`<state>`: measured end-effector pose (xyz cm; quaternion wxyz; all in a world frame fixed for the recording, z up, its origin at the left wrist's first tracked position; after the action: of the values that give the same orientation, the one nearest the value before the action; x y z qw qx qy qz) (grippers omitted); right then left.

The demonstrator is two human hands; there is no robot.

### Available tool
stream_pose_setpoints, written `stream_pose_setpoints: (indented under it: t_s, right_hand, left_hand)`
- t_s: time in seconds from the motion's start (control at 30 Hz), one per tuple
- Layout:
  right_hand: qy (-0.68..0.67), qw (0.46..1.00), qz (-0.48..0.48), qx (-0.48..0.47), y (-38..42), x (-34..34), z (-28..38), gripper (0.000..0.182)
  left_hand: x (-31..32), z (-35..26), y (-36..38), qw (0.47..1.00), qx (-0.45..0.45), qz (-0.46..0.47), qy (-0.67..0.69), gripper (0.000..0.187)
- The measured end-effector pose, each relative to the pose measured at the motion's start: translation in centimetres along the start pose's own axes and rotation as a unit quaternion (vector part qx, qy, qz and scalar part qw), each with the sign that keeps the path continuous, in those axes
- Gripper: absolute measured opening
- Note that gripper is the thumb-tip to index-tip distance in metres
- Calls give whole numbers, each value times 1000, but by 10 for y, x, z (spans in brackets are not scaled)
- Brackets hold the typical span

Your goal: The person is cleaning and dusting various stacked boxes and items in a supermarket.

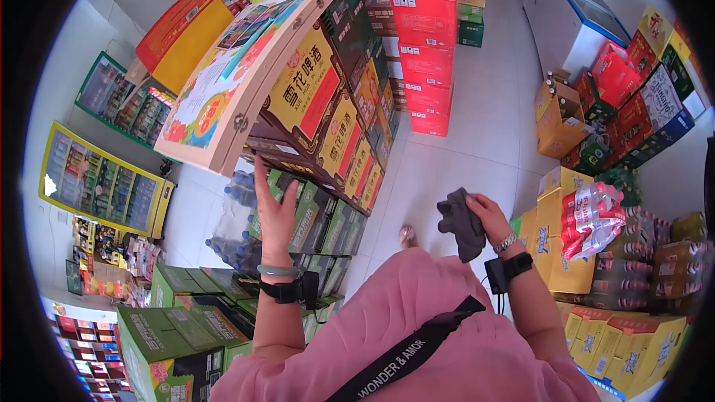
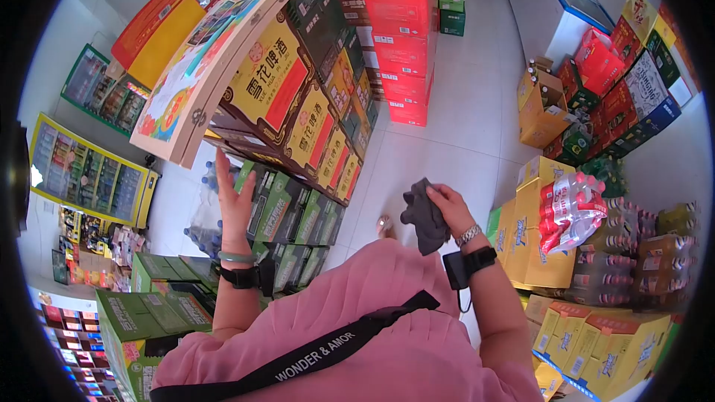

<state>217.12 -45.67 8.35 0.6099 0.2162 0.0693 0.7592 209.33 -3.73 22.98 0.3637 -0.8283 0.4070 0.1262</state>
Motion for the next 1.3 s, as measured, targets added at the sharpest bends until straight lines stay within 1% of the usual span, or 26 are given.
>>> stream_pose_setpoints:
  t_s: [0.07, 0.17, 0.2, 0.3, 0.33, 0.43, 0.47, 0.57, 0.6, 0.67, 0.7, 0.73, 0.83, 0.87, 0.93, 1.0, 1.03, 1.07, 1.1, 1.17, 1.27, 1.3]
  right_hand:
    - [31, 999, 29, -12, -20, 7, 26, 35]
    - [35, 997, 61, -36, -53, 25, 62, 39]
    - [44, 996, 70, -38, -63, 34, 75, 41]
    - [65, 989, 107, -83, -98, 65, 107, 43]
    - [60, 987, 122, -80, -115, 75, 112, 44]
    - [51, 983, 131, -114, -157, 119, 135, 46]
    - [69, 977, 136, -149, -175, 135, 137, 46]
    - [130, 943, 150, -266, -216, 188, 150, 48]
    - [132, 930, 160, -303, -213, 210, 164, 46]
    - [216, 850, 187, -442, -216, 244, 179, 43]
    - [232, 815, 204, -491, -216, 262, 182, 43]
    - [247, 776, 220, -537, -217, 280, 182, 44]
    - [269, 669, 275, -636, -228, 321, 172, 45]
    - [288, 647, 282, -648, -234, 322, 169, 42]
    - [326, 599, 295, -669, -248, 326, 163, 37]
    - [337, 529, 298, -720, -272, 324, 153, 37]
    - [340, 493, 299, -743, -284, 322, 144, 37]
    - [343, 472, 311, -750, -295, 319, 135, 39]
    - [382, 440, 337, -740, -306, 314, 125, 39]
    - [453, 369, 385, -714, -328, 299, 113, 39]
    - [434, 316, 370, -758, -378, 283, 99, 28]
    - [442, 308, 357, -763, -387, 282, 107, 31]
  left_hand:
    - [8, 15, -18, 999, -32, -39, 11, 83]
    - [27, 37, -47, 988, -23, -145, 41, 80]
    - [32, 40, -56, 982, -29, -181, 39, 71]
    - [49, 44, -81, 963, -16, -267, 44, 60]
    - [54, 38, -90, 956, -10, -282, 83, 56]
    - [67, 41, -110, 961, -40, -259, 89, 65]
    - [74, 41, -115, 957, -13, -281, 68, 55]
    - [96, 59, -120, 957, 11, -288, -10, 56]
    - [100, 54, -121, 956, 7, -293, 0, 55]
    - [98, 61, -119, 962, -38, -271, 17, 55]
    - [98, 64, -120, 963, -62, -259, 25, 55]
    - [104, 60, -122, 957, -51, -282, 51, 54]
    - [105, 69, -120, 952, -16, -304, 29, 42]
    - [100, 71, -117, 959, -31, -279, 30, 42]
    - [96, 66, -116, 960, -28, -276, 21, 43]
    - [96, 71, -113, 960, -32, -277, 19, 43]
    - [96, 73, -110, 960, -42, -274, 32, 48]
    - [97, 74, -109, 960, -50, -272, 45, 54]
    - [98, 75, -108, 959, -58, -270, 58, 59]
    - [99, 78, -106, 956, -69, -281, 56, 60]
    - [104, 82, -106, 950, -76, -300, 34, 61]
    - [105, 81, -107, 948, -82, -306, 19, 62]
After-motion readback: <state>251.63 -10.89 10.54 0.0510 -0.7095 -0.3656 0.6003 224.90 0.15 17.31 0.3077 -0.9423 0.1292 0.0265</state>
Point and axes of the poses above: each hand's wrist, its own y-axis away from the middle knuckle, its own x-axis out of the palm, z = x × y, the point moved 1 cm from there along -y, towards the middle knuckle, and after that the axes turned 4 degrees about -z, right-handed, at the moved point
